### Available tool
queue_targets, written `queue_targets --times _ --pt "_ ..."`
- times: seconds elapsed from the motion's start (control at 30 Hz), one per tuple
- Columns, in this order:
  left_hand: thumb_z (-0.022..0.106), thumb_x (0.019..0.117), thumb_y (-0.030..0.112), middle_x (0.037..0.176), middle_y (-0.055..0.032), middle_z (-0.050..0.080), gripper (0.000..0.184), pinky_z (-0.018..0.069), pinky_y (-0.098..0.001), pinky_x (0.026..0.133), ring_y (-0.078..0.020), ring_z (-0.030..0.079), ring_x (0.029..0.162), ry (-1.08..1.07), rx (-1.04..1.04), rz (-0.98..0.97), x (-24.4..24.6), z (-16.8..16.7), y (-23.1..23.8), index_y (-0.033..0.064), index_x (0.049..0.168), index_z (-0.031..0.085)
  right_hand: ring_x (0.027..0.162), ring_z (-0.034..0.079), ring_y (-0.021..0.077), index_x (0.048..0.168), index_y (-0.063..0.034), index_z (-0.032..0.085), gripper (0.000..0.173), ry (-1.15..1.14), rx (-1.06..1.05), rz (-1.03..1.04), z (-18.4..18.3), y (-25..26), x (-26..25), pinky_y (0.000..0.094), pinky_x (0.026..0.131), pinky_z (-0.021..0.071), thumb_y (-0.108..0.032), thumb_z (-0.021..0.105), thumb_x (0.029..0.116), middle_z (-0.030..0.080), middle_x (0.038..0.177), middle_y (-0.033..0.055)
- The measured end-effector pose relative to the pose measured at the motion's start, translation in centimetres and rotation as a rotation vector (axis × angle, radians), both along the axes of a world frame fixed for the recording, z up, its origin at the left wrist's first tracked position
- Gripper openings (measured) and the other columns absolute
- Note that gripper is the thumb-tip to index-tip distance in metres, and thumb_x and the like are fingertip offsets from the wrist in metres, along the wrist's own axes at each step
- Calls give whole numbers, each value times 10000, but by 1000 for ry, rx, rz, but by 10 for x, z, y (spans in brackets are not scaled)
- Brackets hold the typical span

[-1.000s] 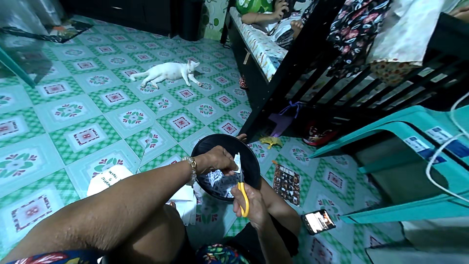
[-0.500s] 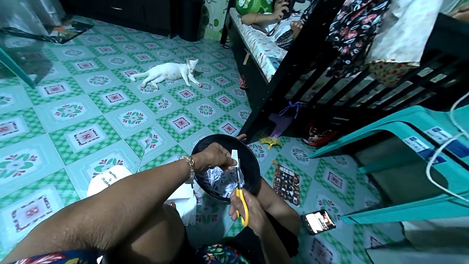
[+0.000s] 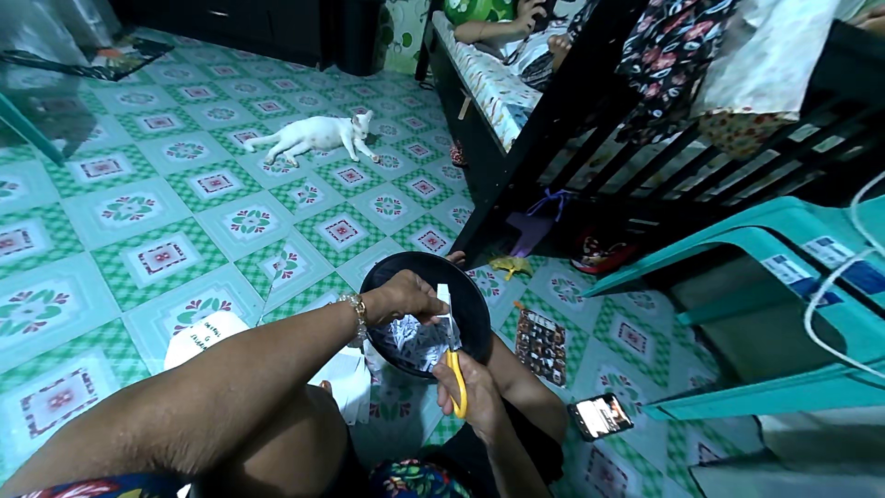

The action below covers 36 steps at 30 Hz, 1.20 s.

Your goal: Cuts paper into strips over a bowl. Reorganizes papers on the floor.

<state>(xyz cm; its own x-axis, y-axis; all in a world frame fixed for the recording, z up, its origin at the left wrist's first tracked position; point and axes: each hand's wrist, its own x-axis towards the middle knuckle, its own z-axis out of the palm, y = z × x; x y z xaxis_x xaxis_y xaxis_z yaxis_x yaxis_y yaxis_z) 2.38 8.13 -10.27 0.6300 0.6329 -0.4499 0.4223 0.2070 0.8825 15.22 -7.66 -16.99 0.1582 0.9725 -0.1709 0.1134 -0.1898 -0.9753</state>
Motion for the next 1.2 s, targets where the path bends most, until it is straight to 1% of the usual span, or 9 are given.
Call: queue_targets --times 0.13,0.27,0.33,0.43,0.5,0.7,0.87,1.07,1.2 --pt "639 1011 98 683 30 657 190 496 -178 603 -12 611 609 -2 -12 8 -3 1 0 13 846 677 478 571 -14 942 -39 589 93 20 20 2 -4 0 1 138 489 495 -106 589 1006 596 581 -72" --pt "624 1007 56 679 29 644 198 488 -173 602 -10 597 602 2 9 -4 -1 -1 1 13 817 660 494 585 -3 956 -37 579 101 29 10 18 -2 0 2 147 509 508 -122 576 1011 604 599 -65" --pt "624 1003 53 661 31 635 212 452 -171 571 -6 570 577 15 32 -16 1 0 -1 15 797 661 524 597 -2 969 -34 572 109 23 8 31 0 1 2 151 539 519 -133 570 1013 610 624 -65" --pt "631 999 54 665 33 630 212 479 -179 606 -12 579 593 10 54 -48 4 -2 0 16 792 658 548 610 8 983 -28 568 117 19 -9 28 2 2 2 161 562 532 -139 559 1019 609 639 -60" --pt "630 1004 62 674 32 624 206 481 -184 622 -14 577 607 24 63 -62 4 -1 0 13 806 660 539 607 7 985 -30 568 116 17 -25 19 4 3 2 156 554 527 -137 552 1026 608 634 -58" --pt "634 1003 66 666 36 625 218 469 -179 604 -9 570 594 40 64 -61 3 3 -2 18 792 660 481 576 -8 945 -35 579 112 23 1 -8 1 1 0 142 499 503 -116 566 1021 594 581 -67" --pt "635 997 59 654 37 618 209 465 -185 602 -14 563 585 40 67 -93 5 0 -1 19 793 663 536 608 14 1001 -16 558 137 6 -60 15 9 5 0 162 553 527 -140 524 1050 606 628 -47" --pt "630 1003 63 663 32 614 209 468 -185 603 -18 563 591 58 65 -102 4 2 -1 19 801 657 486 584 2 954 -29 577 129 0 -37 -4 7 6 2 147 506 505 -131 562 1032 600 586 -57" --pt "632 998 55 667 24 617 183 477 -182 605 -20 570 589 52 38 -108 4 2 -3 -1 827 663 508 602 5 973 -29 569 115 39 -23 -2 7 6 0 153 530 524 -120 540 1037 614 606 -58"
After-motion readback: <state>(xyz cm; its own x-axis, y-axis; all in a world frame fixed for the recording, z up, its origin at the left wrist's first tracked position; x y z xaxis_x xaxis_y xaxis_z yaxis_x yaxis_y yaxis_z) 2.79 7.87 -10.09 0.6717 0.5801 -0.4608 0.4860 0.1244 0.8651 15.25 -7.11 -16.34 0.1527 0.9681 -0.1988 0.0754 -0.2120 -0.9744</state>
